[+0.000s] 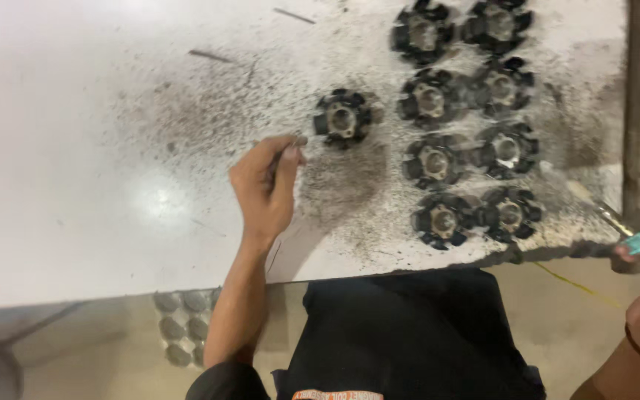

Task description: The person arranges black rotor hub parts in a plastic tray, then uses a soldering iron to solder the metal center of each part one at a time, with smoke visible. They then touch red test leads to the soldered parts near a digital display unit, gather the parts into piles, and line up small black components in a row on the bench.

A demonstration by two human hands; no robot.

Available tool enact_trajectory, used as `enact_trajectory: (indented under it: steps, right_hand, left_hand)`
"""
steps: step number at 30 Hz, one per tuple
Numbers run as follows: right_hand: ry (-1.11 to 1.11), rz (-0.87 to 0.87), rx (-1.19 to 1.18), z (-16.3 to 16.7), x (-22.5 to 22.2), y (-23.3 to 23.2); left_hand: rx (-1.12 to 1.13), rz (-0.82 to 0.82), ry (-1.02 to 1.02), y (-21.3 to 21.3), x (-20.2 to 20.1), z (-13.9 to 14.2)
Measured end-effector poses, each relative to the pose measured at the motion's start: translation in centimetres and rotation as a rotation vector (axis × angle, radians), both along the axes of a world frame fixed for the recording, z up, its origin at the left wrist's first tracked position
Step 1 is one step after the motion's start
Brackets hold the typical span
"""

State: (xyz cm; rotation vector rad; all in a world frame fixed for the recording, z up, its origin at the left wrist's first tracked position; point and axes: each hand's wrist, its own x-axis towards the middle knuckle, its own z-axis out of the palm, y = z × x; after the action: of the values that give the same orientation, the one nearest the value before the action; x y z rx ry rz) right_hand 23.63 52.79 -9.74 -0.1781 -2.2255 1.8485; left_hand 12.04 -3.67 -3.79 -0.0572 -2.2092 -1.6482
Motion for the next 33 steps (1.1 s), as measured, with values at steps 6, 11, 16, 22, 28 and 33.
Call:
enact_trajectory:
  steps: [6,11,16,22,28,33]
  right_hand:
    - [0.109,-0.523,-0.753,-0.8,8.5,4.2]
    - [0.304,-0.714,-0.916,1.3,3.9,2.6]
    - [-0.049,-0.274,-1.026,3.5,-2.0,1.5]
    - [-0.018,-0.499,0.875,5.2,-2.4,0.5]
    - [-0.125,-0.465,0.983,4.9,-3.6,6.9]
    - [0.006,-0.404,1.489,3.3,-5.0,13.9]
  left_hand:
    - [0.45,-0.626,-0.198,10.6,5.5,1.4]
    - [0.359,-0.843,-0.279,17.1,7.3,1.1]
    - [0.253,-0.815,-0.301,17.9,7.7,1.2]
    - [0.228,-0.744,-0.241,17.3,7.2,1.7]
    - [0.149,-0.845,-0.12,17.8,6.8,3.4]
    - [0.08,-0.894,-0.147,17.8,6.4,4.4]
